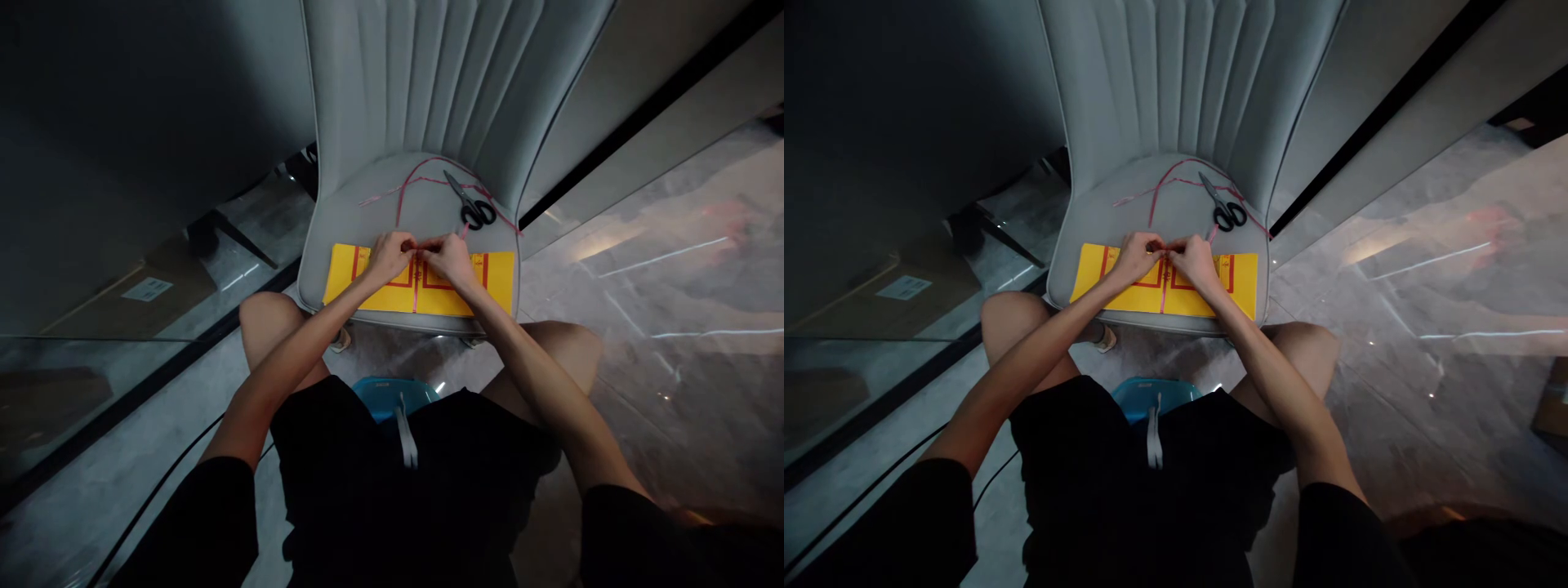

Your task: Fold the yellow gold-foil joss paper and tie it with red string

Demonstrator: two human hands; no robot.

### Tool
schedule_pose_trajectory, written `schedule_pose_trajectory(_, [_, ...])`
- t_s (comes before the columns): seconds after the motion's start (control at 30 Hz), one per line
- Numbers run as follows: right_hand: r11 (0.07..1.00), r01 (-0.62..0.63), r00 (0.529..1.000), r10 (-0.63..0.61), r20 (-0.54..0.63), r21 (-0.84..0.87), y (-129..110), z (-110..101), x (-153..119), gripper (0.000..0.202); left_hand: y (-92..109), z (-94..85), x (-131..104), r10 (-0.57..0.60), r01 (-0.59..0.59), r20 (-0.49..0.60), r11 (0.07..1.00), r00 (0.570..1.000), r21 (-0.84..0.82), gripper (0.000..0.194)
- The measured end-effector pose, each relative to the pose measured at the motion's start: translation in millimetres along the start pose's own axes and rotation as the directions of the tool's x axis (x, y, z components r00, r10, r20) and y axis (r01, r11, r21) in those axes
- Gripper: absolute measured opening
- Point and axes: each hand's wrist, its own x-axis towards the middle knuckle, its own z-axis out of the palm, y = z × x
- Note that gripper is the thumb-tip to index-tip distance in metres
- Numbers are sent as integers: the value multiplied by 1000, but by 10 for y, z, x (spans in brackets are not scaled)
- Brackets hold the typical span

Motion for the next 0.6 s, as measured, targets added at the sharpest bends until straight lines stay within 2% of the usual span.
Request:
schedule_pose_trajectory(0.2, [999, 41, 998, -43, -53, -24, 61, 90, 30, 33, 5, 18, 15, -12, 14, -42, 999, 999, 42, 21])
schedule_pose_trajectory(0.4, [999, 15, 998, -17, -53, -48, 100, 114, 69, 27, 10, 23, 36, 19, -19, 3, 999, 1000, -35, 22])
schedule_pose_trajectory(0.6, [1000, 14, 1000, -13, -26, 15, 190, 162, 150, 20, -16, 42, 66, 33, -33, -15, 999, 999, -21, 21])
